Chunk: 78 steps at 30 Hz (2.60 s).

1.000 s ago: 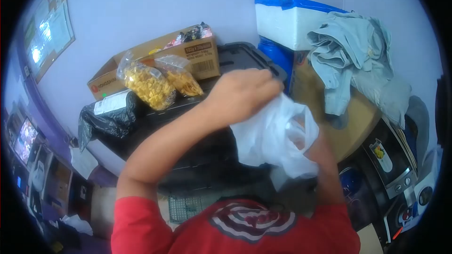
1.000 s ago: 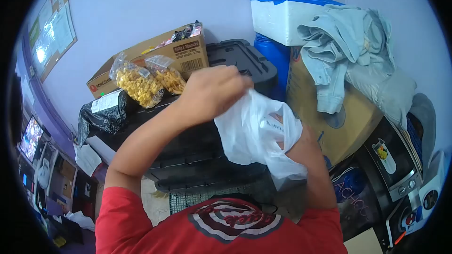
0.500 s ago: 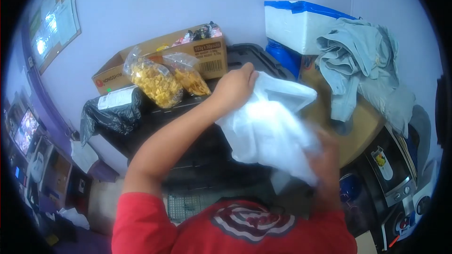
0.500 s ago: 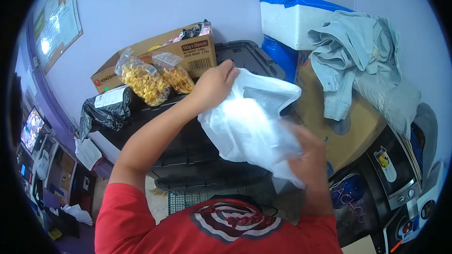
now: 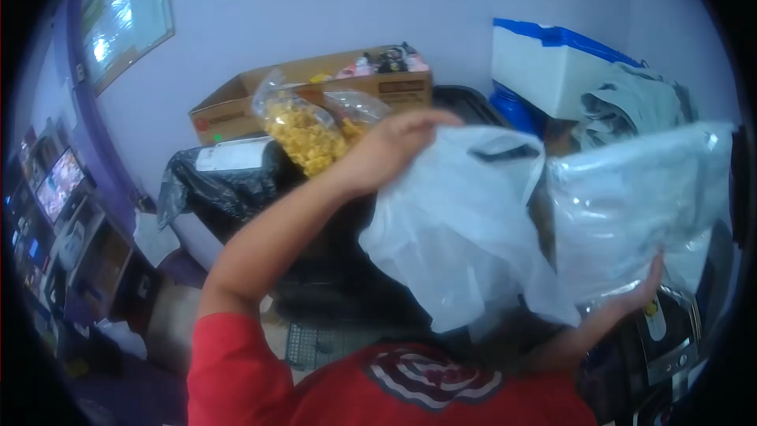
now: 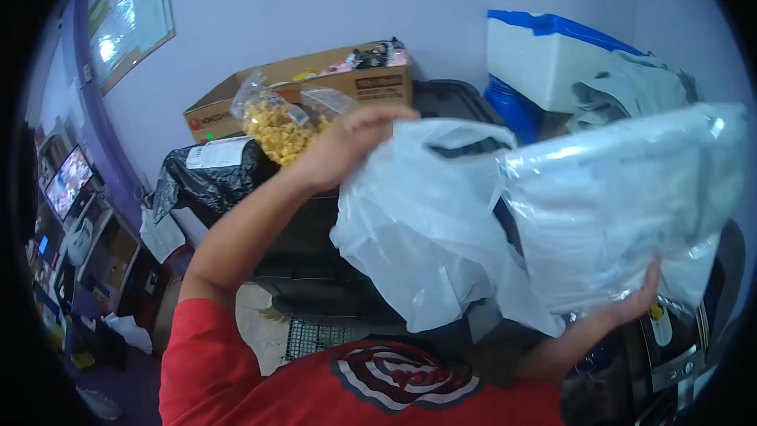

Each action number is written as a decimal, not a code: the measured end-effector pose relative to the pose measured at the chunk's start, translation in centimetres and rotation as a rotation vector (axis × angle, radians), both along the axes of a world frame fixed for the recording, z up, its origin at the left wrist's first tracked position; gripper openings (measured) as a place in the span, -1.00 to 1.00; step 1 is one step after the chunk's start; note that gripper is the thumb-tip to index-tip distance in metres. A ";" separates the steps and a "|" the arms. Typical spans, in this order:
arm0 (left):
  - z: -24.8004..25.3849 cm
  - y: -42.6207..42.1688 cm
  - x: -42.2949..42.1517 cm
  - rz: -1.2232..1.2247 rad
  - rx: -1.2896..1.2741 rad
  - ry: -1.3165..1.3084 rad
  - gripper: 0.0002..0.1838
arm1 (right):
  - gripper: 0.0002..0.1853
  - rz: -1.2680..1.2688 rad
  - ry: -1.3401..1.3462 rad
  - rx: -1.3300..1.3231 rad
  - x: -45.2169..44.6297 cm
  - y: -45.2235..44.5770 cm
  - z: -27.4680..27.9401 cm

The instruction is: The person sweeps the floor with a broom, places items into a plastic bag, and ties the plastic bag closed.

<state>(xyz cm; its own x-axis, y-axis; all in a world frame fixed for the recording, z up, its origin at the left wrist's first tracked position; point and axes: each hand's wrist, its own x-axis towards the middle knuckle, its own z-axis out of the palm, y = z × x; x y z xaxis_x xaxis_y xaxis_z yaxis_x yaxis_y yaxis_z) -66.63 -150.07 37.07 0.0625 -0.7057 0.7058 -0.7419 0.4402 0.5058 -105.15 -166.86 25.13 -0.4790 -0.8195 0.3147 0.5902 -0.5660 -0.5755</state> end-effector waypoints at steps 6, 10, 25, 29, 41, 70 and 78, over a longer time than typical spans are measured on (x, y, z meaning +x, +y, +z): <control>12.6 0.6 7.8 0.128 -0.142 0.424 -0.83 | -0.53 0.181 -0.329 -0.170 1.8 0.9 0.9; 16.0 2.9 13.4 0.511 -0.309 0.167 -0.74 | -0.53 -0.132 -0.215 -0.092 3.9 2.0 3.9; 12.7 19.9 29.9 1.592 -0.261 -0.242 -0.43 | -0.56 0.505 -0.097 -0.170 26.7 13.8 5.4; 9.5 21.2 30.8 1.519 0.292 -0.573 -0.34 | -0.56 0.750 -0.218 -0.132 31.5 19.1 6.5; 6.0 34.8 19.0 0.706 -0.124 0.031 -0.47 | -0.59 0.740 -0.275 -0.109 36.5 22.9 9.5; -26.6 70.1 12.8 0.621 -0.527 1.211 -0.42 | -0.77 0.643 0.262 -2.123 56.6 67.4 -6.8; -25.7 81.1 19.5 0.578 -0.512 1.436 -0.42 | -0.71 0.851 0.320 -2.026 65.0 78.1 -10.6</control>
